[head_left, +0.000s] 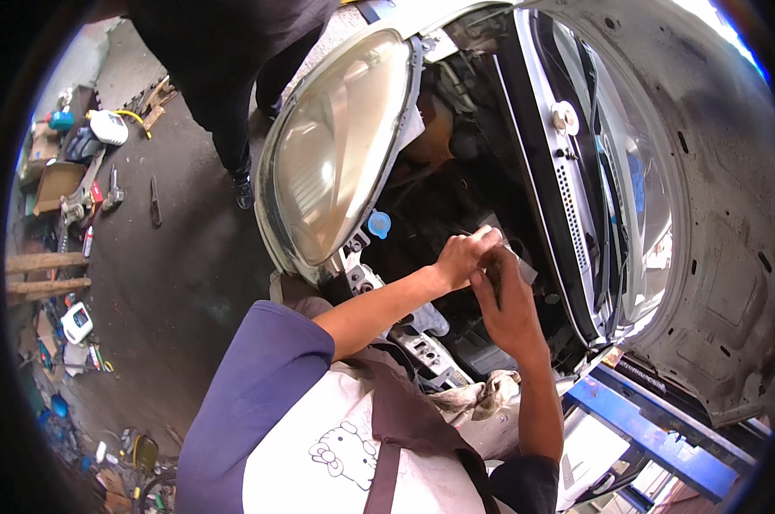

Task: The person works on a car engine with the hood open in a garage. They handle a small metal part, wrap it with tape, and install it into the engine bay. They use a wrench to tighten components and interact with another person who is also working on the vehicle.

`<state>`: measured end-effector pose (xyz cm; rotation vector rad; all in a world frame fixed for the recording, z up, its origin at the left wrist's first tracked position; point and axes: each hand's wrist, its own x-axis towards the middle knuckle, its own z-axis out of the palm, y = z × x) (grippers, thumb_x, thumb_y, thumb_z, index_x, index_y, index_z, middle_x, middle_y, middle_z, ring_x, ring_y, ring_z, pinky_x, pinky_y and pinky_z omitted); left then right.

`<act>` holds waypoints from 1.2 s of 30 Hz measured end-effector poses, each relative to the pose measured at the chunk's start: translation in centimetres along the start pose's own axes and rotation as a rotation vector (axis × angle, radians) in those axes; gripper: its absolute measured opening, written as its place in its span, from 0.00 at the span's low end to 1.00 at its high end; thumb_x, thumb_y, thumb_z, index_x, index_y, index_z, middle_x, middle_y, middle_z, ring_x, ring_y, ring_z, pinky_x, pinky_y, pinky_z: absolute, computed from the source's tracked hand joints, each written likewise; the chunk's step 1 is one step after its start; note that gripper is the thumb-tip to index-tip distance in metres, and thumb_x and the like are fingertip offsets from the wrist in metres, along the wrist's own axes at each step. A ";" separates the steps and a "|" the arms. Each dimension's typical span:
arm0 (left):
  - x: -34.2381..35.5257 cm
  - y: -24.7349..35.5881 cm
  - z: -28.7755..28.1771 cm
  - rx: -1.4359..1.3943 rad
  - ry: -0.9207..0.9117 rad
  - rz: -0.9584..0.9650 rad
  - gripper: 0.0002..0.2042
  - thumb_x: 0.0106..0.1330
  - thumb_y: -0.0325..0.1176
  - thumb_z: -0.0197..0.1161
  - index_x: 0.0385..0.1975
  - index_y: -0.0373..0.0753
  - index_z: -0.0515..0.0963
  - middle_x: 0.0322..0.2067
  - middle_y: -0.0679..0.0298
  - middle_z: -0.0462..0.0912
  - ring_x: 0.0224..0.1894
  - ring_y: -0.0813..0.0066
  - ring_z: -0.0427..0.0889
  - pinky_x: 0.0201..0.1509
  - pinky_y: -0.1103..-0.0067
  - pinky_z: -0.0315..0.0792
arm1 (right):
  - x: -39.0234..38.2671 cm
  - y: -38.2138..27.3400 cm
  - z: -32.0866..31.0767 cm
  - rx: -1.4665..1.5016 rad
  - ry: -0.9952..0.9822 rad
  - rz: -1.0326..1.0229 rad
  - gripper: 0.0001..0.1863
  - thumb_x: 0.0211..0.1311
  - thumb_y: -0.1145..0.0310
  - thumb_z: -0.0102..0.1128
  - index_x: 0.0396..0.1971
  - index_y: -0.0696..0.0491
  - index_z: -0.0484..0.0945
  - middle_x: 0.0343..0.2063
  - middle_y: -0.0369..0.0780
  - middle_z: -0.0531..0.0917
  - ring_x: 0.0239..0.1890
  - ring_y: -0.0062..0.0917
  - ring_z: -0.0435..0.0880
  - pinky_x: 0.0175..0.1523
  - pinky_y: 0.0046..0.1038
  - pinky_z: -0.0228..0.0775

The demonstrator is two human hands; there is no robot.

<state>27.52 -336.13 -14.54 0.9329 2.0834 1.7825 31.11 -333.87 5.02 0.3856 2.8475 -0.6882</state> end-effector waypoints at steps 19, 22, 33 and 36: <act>0.8 0.7 -1.0 0.027 0.005 -0.043 0.05 0.66 0.33 0.57 0.37 0.43 0.70 0.34 0.56 0.78 0.31 0.46 0.81 0.30 0.58 0.76 | -1.9 0.2 -0.6 0.117 -0.252 -0.085 0.26 0.59 0.69 0.66 0.56 0.54 0.69 0.49 0.45 0.81 0.52 0.42 0.79 0.62 0.41 0.63; -0.9 0.4 -0.1 0.030 0.005 0.007 0.06 0.65 0.30 0.57 0.39 0.40 0.72 0.34 0.56 0.78 0.31 0.48 0.83 0.30 0.60 0.76 | 0.8 -0.3 -2.7 -0.456 -0.078 -0.324 0.30 0.53 0.68 0.69 0.57 0.54 0.71 0.59 0.42 0.76 0.63 0.38 0.71 0.62 0.38 0.63; -0.5 0.3 0.0 0.079 0.048 -0.056 0.06 0.64 0.28 0.56 0.39 0.41 0.71 0.32 0.57 0.79 0.29 0.50 0.83 0.29 0.61 0.77 | -0.1 2.3 -0.8 -0.515 0.061 -0.331 0.23 0.60 0.71 0.63 0.56 0.56 0.72 0.47 0.45 0.82 0.47 0.40 0.81 0.49 0.37 0.73; -0.5 0.2 -0.5 0.056 0.045 -0.033 0.05 0.64 0.28 0.56 0.39 0.41 0.72 0.32 0.58 0.79 0.29 0.51 0.83 0.29 0.62 0.77 | 1.2 2.7 -2.4 -0.800 0.033 -0.401 0.25 0.62 0.65 0.62 0.58 0.55 0.71 0.48 0.45 0.81 0.53 0.39 0.78 0.52 0.36 0.71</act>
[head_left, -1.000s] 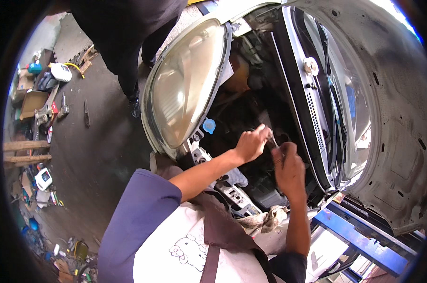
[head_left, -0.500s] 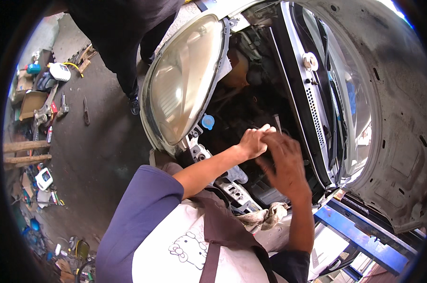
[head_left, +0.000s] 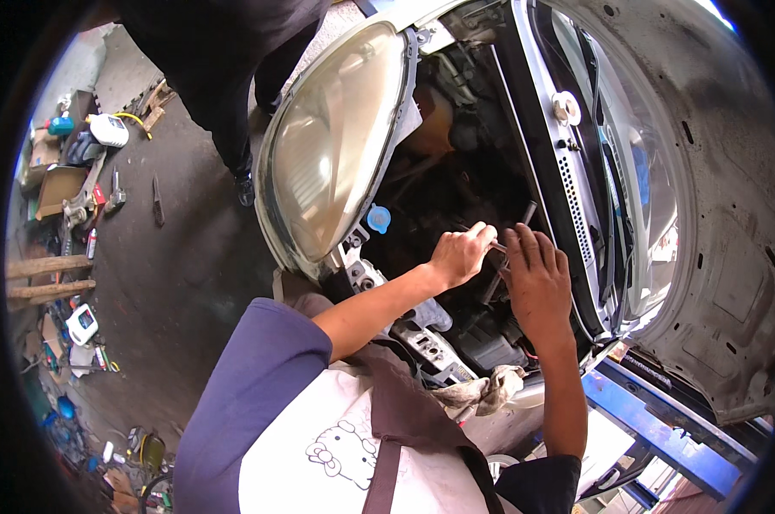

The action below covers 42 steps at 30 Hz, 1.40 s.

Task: The person works on a car engine with the hood open in a garage. They handle a small metal part, wrap it with tape, and install it into the engine bay. They use a wrench to tighten components and interact with another person who is also working on the vehicle.

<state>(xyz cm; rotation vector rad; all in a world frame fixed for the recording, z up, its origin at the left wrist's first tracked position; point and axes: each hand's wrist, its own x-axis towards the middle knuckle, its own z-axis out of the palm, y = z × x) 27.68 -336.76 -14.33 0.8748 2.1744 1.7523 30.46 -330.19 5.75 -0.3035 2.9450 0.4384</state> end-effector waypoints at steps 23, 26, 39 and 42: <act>0.0 -0.6 -0.8 0.149 0.024 0.065 0.06 0.59 0.25 0.60 0.34 0.40 0.71 0.31 0.59 0.80 0.36 0.55 0.81 0.37 0.64 0.79 | 0.9 2.5 6.6 0.417 -0.209 0.051 0.12 0.67 0.63 0.55 0.38 0.57 0.81 0.22 0.45 0.83 0.27 0.41 0.84 0.42 0.37 0.78; 0.7 -0.2 -0.6 0.149 -0.008 0.039 0.07 0.58 0.24 0.60 0.36 0.39 0.72 0.32 0.58 0.80 0.39 0.54 0.80 0.39 0.65 0.78 | 0.6 -0.6 8.0 0.965 0.093 0.666 0.15 0.74 0.58 0.52 0.38 0.57 0.76 0.16 0.50 0.78 0.21 0.47 0.81 0.27 0.39 0.70; -0.6 -2.7 0.7 0.158 -0.089 0.063 0.08 0.57 0.25 0.58 0.36 0.30 0.75 0.36 0.51 0.79 0.43 0.52 0.78 0.47 0.65 0.77 | 1.9 2.6 2.2 -0.457 0.049 -0.600 0.21 0.58 0.65 0.52 0.48 0.60 0.80 0.55 0.45 0.78 0.66 0.35 0.68 0.75 0.38 0.55; -0.5 -2.3 -0.1 0.157 -0.089 0.096 0.09 0.56 0.24 0.59 0.37 0.32 0.73 0.36 0.54 0.78 0.43 0.53 0.77 0.46 0.65 0.77 | 3.3 3.6 4.3 -0.533 0.102 -0.738 0.17 0.59 0.64 0.52 0.41 0.59 0.83 0.48 0.45 0.82 0.62 0.33 0.74 0.76 0.38 0.53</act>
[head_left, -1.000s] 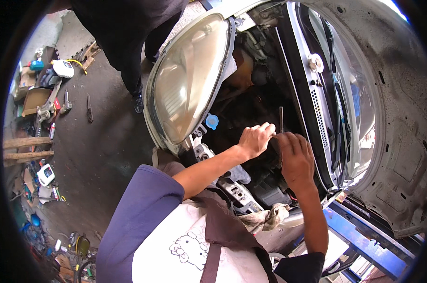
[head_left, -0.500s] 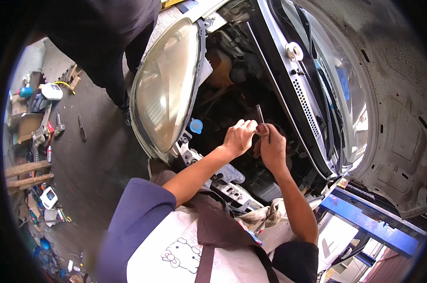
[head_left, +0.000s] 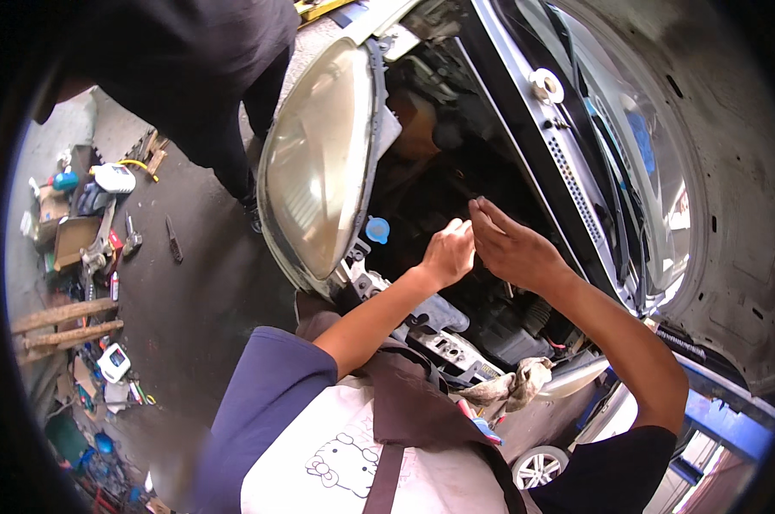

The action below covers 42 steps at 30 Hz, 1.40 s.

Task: The person works on a car engine with the hood open in a garage. They handle a small metal part, wrap it with tape, and install it into the engine bay. They use a wrench to tighten components and interact with another person who is also working on the vehicle.

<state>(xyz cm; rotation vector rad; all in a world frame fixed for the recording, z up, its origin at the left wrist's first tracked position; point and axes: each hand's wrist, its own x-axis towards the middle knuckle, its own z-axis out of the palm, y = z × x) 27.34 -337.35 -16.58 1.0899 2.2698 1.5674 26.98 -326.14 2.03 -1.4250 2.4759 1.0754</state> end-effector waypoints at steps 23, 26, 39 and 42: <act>-4.8 2.2 -5.7 -0.392 -0.044 -0.162 0.38 0.60 0.32 0.69 0.68 0.36 0.54 0.63 0.49 0.62 0.61 0.49 0.71 0.58 0.68 0.72 | 4.0 -1.5 -0.4 0.328 -0.049 0.073 0.08 0.51 0.64 0.60 0.24 0.52 0.84 0.26 0.35 0.83 0.42 0.27 0.79 0.60 0.32 0.60; -6.0 2.4 -5.6 -0.570 -0.081 -0.345 0.37 0.62 0.29 0.67 0.69 0.37 0.54 0.63 0.56 0.62 0.60 0.66 0.72 0.59 0.75 0.71 | 4.6 -1.9 -0.1 0.325 0.002 0.086 0.09 0.53 0.63 0.60 0.24 0.50 0.85 0.27 0.33 0.84 0.42 0.27 0.79 0.56 0.31 0.60; -2.8 6.0 -4.2 -0.660 0.198 -0.192 0.42 0.56 0.32 0.61 0.69 0.35 0.44 0.64 0.51 0.50 0.66 0.61 0.57 0.69 0.67 0.59 | 4.0 -3.5 2.4 0.461 0.044 0.411 0.06 0.40 0.64 0.62 0.14 0.49 0.77 0.18 0.34 0.80 0.27 0.25 0.77 0.45 0.29 0.60; -2.4 5.8 -4.9 -0.581 0.223 -0.152 0.37 0.62 0.36 0.60 0.69 0.36 0.48 0.62 0.54 0.57 0.64 0.62 0.62 0.68 0.67 0.60 | 4.1 -3.9 2.3 0.450 0.006 0.474 0.07 0.43 0.64 0.61 0.15 0.50 0.78 0.18 0.34 0.81 0.27 0.25 0.77 0.45 0.29 0.61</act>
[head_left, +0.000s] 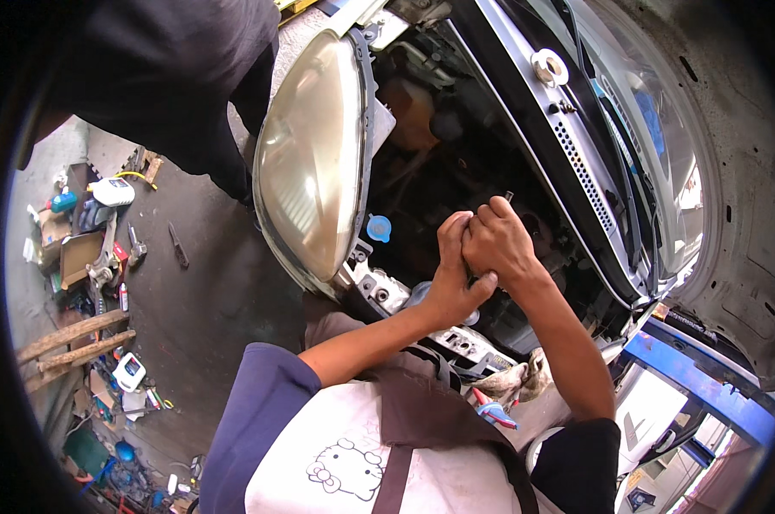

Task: The person works on a car engine with the hood open in a garage. They handle a small metal part, wrap it with tape, and install it into the engine bay. They use a wrench to tighten components and interact with another person who is also working on the vehicle.

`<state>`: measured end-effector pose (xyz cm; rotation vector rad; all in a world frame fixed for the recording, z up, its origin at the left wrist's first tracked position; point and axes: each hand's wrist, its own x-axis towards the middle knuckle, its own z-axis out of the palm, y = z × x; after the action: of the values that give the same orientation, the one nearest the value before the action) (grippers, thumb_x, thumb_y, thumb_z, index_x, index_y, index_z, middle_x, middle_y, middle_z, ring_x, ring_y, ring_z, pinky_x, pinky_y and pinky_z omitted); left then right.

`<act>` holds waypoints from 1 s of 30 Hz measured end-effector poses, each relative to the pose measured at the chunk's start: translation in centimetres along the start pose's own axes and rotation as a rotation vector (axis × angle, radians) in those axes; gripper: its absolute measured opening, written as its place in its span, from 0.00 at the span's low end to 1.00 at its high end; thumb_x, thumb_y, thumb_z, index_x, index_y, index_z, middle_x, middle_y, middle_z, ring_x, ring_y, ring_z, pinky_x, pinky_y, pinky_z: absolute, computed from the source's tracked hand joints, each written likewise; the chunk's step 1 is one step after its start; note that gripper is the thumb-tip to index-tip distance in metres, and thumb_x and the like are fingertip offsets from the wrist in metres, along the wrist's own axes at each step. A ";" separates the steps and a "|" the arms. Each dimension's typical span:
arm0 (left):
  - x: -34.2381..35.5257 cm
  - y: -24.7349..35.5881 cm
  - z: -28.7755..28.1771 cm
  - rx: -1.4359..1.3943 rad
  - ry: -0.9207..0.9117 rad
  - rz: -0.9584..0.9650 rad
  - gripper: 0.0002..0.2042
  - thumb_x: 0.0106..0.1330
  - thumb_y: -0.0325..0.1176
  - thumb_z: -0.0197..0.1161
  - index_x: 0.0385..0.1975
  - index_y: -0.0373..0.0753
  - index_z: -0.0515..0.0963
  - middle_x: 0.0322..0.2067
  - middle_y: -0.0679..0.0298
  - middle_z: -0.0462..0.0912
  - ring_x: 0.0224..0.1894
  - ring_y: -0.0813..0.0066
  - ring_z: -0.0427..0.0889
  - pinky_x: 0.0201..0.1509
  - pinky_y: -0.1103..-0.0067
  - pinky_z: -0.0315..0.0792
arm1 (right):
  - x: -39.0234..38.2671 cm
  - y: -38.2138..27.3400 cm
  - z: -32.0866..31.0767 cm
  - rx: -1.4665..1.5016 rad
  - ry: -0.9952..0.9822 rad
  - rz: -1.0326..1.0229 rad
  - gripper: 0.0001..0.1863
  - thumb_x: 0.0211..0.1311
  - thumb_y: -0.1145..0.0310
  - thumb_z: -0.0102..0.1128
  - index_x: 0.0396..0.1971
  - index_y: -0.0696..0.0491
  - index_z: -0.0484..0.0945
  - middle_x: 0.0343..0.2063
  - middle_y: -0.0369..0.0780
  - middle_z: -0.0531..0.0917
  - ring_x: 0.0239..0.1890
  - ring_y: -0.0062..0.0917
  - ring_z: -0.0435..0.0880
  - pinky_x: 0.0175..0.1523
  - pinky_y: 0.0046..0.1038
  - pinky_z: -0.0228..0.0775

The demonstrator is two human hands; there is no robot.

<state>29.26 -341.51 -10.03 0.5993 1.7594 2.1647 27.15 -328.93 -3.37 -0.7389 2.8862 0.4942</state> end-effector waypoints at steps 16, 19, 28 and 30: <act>1.5 -4.9 1.8 0.040 -0.234 0.138 0.13 0.70 0.34 0.59 0.50 0.35 0.74 0.45 0.55 0.74 0.44 0.62 0.76 0.49 0.72 0.73 | -6.6 2.8 -6.0 0.144 -0.028 0.123 0.11 0.57 0.63 0.64 0.18 0.50 0.78 0.22 0.35 0.77 0.33 0.29 0.77 0.46 0.33 0.65; 0.6 -5.6 4.0 0.018 -0.244 0.100 0.10 0.66 0.30 0.60 0.45 0.35 0.75 0.42 0.54 0.75 0.45 0.58 0.76 0.50 0.69 0.72 | -8.7 1.3 -4.8 0.199 -0.025 0.273 0.15 0.59 0.62 0.65 0.17 0.52 0.74 0.21 0.37 0.75 0.31 0.31 0.75 0.43 0.34 0.65; -0.8 -6.6 5.6 0.078 -0.321 0.041 0.10 0.64 0.31 0.61 0.43 0.37 0.76 0.41 0.54 0.76 0.46 0.53 0.75 0.52 0.66 0.70 | -12.2 -0.4 -2.0 0.338 0.014 0.510 0.17 0.58 0.67 0.67 0.17 0.51 0.68 0.19 0.38 0.71 0.27 0.34 0.73 0.38 0.35 0.62; -1.0 -6.6 5.8 0.082 -0.314 0.026 0.09 0.64 0.30 0.61 0.42 0.37 0.76 0.40 0.55 0.76 0.45 0.54 0.76 0.52 0.67 0.71 | -12.2 -0.4 -1.8 0.339 0.016 0.525 0.17 0.59 0.66 0.67 0.17 0.51 0.69 0.18 0.38 0.71 0.27 0.34 0.73 0.38 0.35 0.62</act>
<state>32.72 -335.58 -15.63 0.9302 1.6820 1.8968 37.93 -324.44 0.63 0.0694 3.0431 0.0315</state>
